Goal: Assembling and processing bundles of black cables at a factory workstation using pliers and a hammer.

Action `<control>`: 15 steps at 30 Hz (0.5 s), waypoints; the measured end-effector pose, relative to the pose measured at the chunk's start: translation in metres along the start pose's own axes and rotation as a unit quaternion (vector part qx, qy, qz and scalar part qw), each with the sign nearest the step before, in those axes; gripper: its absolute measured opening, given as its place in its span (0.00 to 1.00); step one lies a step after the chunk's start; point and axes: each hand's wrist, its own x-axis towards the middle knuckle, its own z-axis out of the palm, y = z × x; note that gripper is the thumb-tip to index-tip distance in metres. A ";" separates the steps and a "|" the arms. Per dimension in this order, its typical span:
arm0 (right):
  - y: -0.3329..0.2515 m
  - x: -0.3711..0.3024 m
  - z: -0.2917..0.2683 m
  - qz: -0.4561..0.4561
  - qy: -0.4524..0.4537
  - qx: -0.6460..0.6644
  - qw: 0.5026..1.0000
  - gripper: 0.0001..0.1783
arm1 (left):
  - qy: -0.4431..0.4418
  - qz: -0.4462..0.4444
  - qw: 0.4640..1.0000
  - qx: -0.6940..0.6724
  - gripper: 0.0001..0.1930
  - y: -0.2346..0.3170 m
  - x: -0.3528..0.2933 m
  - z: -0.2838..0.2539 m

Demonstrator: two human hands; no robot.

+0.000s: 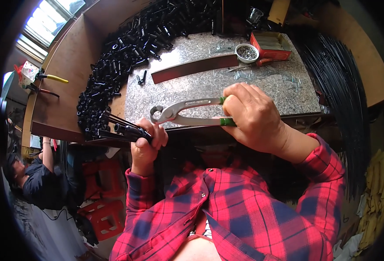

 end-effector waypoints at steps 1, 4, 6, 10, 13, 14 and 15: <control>-0.002 0.003 0.000 -0.028 0.012 -0.052 0.998 0.18 | 0.005 0.002 1.000 0.006 0.26 0.000 0.000 0.002; -0.004 0.007 0.001 -0.050 0.008 -0.127 0.991 0.16 | 0.016 -0.006 1.000 0.020 0.26 -0.003 -0.002 0.005; -0.006 0.009 0.004 -0.079 0.024 -0.207 0.975 0.15 | 0.045 -0.029 0.999 -0.002 0.27 -0.003 -0.004 0.008; -0.008 0.013 0.006 -0.112 0.047 -0.269 0.955 0.14 | 0.075 -0.051 0.996 0.027 0.29 -0.010 -0.006 0.005; -0.008 0.013 0.010 -0.123 0.058 -0.273 0.952 0.14 | 0.095 -0.063 0.992 0.048 0.28 -0.009 -0.006 0.006; -0.008 0.012 0.009 -0.125 0.048 -0.275 0.952 0.14 | 0.090 -0.075 0.992 0.039 0.27 -0.009 -0.006 0.003; -0.007 0.011 0.008 -0.126 0.037 -0.277 0.952 0.13 | 0.090 -0.075 0.992 0.038 0.27 -0.010 -0.005 0.004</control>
